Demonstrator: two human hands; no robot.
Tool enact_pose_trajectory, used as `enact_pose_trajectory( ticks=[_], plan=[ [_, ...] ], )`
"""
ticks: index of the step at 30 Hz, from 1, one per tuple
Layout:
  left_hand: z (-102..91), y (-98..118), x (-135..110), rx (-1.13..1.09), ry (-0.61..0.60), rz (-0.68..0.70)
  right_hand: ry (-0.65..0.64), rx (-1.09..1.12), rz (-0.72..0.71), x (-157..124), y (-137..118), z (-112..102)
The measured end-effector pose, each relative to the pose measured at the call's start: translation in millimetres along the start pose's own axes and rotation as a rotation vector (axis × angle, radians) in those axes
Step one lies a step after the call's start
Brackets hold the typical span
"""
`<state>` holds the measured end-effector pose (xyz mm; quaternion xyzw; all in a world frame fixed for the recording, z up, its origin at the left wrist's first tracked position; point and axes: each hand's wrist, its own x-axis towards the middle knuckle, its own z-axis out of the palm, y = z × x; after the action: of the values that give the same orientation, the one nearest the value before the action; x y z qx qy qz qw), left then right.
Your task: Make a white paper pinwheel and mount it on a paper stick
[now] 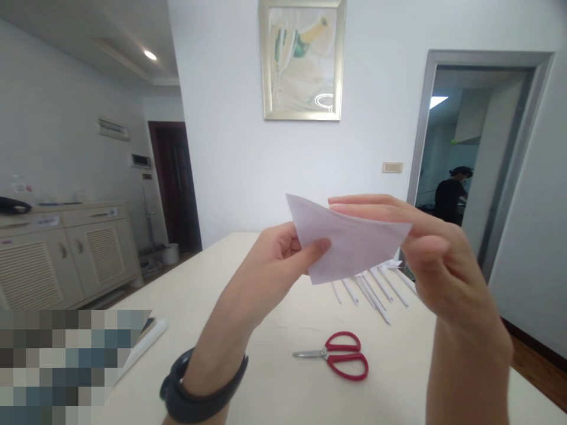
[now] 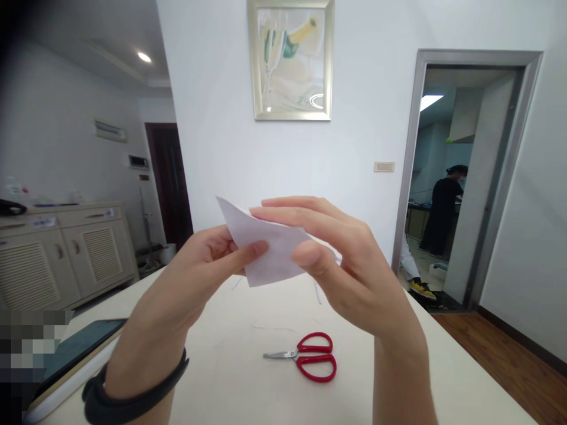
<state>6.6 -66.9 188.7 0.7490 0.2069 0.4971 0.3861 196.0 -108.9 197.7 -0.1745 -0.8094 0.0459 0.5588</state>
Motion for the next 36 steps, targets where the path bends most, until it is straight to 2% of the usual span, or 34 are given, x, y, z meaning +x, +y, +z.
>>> enact_pose_trajectory(
  ticks=[4,8,11,14,20,30,36],
  plan=[
    [-1.0,0.1,-1.1,-0.003,0.016,0.011,-0.084,0.023,0.06,-0.3,-2.4,-0.9],
    [-1.2,0.2,-2.2,-0.042,-0.04,-0.001,-0.076,-0.205,0.103,0.6,-4.5,2.8],
    [-0.1,3.0,-3.1,-0.051,-0.068,-0.023,-0.067,-0.28,0.119,0.8,-3.6,5.8],
    [0.7,8.7,-3.7,-0.092,-0.113,-0.052,-0.058,-0.268,0.129,0.9,-2.1,6.8],
    [1.0,18.3,-4.4,-0.207,-0.298,-0.09,-0.061,-0.271,0.142,2.6,-0.1,5.6],
    [2.0,13.6,-7.4,-0.313,-0.388,-0.069,-0.041,-0.273,0.122,-0.1,-3.4,6.0],
    [1.1,11.1,-6.1,-0.303,-0.353,-0.109,-0.055,-0.273,0.137,0.7,-3.2,5.4]
  ],
)
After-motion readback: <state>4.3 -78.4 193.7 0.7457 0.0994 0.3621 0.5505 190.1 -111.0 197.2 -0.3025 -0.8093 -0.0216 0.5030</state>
